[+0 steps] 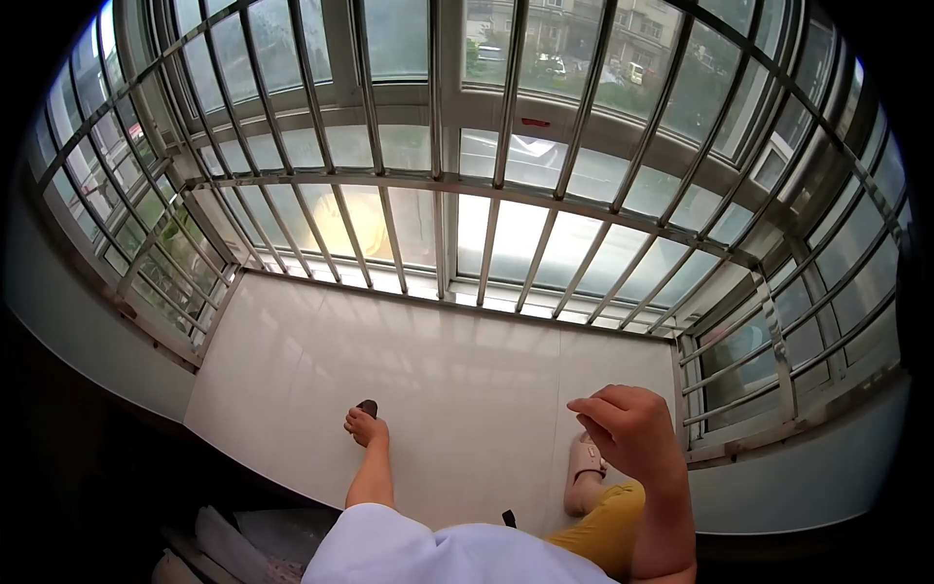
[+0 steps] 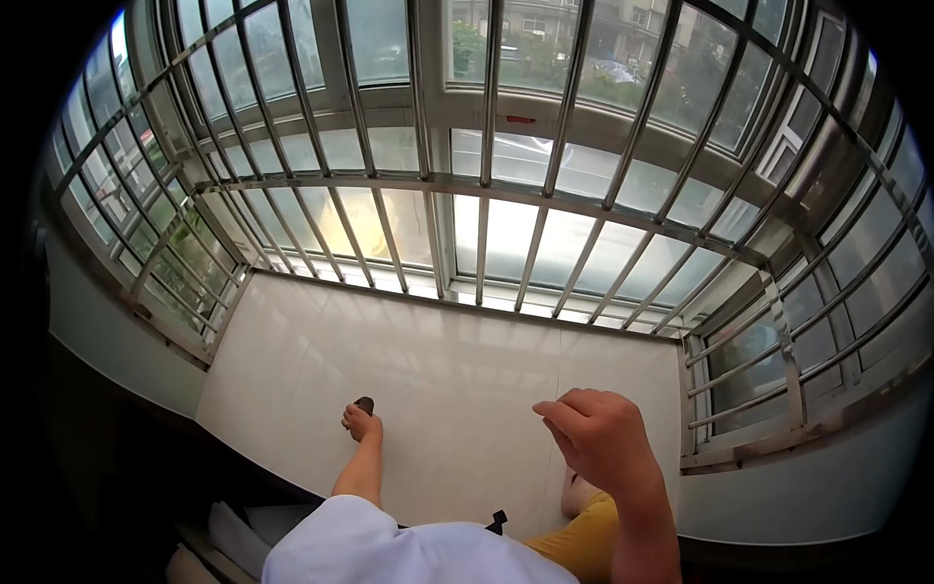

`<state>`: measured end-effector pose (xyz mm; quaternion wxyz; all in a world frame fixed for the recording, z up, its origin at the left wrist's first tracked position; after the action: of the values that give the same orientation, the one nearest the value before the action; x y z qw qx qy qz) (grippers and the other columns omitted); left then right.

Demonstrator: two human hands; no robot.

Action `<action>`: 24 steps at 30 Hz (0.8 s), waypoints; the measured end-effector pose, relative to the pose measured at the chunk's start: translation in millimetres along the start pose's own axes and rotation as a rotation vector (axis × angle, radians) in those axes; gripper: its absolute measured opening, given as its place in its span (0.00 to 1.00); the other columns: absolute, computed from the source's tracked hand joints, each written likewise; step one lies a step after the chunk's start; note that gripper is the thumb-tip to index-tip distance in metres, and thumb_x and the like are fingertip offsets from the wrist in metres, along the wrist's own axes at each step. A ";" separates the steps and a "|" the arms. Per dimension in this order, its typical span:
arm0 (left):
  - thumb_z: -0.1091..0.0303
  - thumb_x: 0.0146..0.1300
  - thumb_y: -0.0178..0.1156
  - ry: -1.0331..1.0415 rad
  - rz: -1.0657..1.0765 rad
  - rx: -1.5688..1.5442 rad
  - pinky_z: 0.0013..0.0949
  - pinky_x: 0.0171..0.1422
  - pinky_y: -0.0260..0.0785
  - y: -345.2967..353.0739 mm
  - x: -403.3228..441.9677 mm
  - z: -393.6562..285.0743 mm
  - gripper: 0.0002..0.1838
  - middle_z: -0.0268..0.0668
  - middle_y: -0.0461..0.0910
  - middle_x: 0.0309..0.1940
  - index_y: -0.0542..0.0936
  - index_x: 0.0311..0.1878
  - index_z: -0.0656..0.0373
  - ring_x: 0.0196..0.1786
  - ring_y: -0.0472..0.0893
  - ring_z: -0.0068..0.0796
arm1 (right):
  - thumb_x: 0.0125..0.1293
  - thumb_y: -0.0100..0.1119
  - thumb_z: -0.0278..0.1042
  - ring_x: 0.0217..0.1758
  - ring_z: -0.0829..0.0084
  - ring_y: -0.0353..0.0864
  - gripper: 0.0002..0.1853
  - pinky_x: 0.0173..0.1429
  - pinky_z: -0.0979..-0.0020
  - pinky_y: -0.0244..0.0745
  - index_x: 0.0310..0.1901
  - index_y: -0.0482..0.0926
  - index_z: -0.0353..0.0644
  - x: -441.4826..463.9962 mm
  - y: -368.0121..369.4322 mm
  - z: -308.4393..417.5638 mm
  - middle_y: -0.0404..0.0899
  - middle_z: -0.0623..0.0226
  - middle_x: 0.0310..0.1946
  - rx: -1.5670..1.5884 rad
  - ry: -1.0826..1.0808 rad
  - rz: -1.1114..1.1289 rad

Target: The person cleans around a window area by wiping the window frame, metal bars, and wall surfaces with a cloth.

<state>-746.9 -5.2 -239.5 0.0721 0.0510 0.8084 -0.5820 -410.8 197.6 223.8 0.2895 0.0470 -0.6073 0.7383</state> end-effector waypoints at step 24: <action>0.41 0.30 0.79 -0.322 0.584 0.478 0.52 0.73 0.53 23.0 48.5 96.8 0.75 0.61 0.36 0.73 0.39 0.74 0.63 0.74 0.45 0.62 | 0.52 0.63 0.20 0.28 0.74 0.82 0.07 0.34 0.76 0.75 0.36 0.83 0.34 -46.7 -26.1 -78.1 0.81 0.62 0.25 -0.009 0.540 0.032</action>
<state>-785.3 -89.7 -299.8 0.3461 0.2019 0.5802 -0.7091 -337.5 255.0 206.7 0.4297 -0.1627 -0.5121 0.7257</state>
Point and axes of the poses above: each hand's wrist, its own x-axis towards the middle knuckle, its own y-axis out of the palm, z = x × y, the point moved 10 cm from there along x, towards the middle knuckle
